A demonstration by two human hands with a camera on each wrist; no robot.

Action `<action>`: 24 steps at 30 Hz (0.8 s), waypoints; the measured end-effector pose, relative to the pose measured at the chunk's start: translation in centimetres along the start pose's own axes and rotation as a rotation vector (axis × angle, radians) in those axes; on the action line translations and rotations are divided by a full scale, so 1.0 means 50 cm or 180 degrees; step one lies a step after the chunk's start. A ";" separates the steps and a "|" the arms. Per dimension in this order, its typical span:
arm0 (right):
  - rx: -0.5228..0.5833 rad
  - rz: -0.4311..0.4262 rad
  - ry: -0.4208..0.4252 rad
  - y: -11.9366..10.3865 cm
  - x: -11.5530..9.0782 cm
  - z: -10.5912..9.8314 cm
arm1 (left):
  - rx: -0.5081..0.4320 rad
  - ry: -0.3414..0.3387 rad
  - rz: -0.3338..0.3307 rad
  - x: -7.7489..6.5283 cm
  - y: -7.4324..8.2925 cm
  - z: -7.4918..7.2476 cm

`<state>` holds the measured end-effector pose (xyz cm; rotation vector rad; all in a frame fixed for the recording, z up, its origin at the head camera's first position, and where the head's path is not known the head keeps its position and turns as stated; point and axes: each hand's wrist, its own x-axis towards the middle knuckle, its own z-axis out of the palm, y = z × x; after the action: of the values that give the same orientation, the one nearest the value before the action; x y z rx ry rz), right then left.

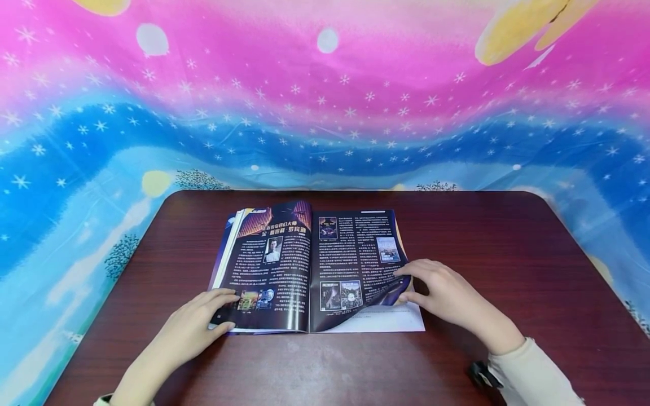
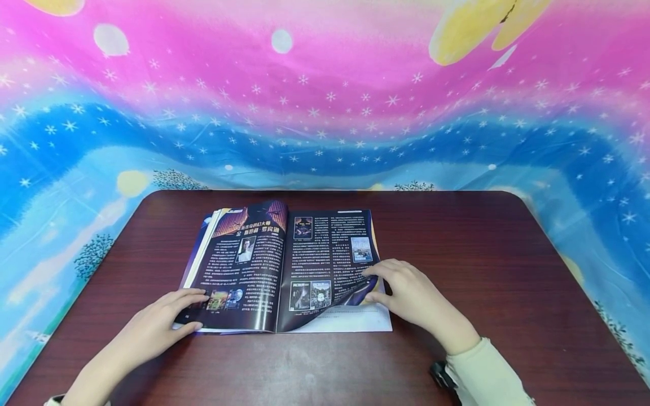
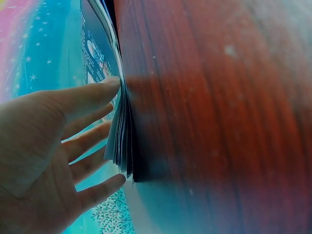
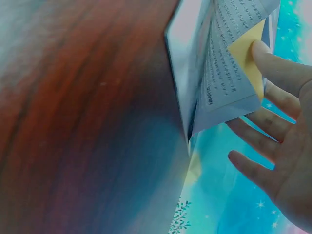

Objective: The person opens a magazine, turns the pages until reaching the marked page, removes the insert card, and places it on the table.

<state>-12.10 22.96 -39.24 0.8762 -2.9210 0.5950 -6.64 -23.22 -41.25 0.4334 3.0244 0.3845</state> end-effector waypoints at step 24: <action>0.0214 -0.0662 0.0955 -0.047 0.045 -0.031 | -0.0281 0.0464 0.0198 0.045 0.059 -0.011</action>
<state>-12.86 20.55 -36.69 0.9855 -2.5199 0.7393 -8.04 -19.98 -40.05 0.5157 3.1238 0.5759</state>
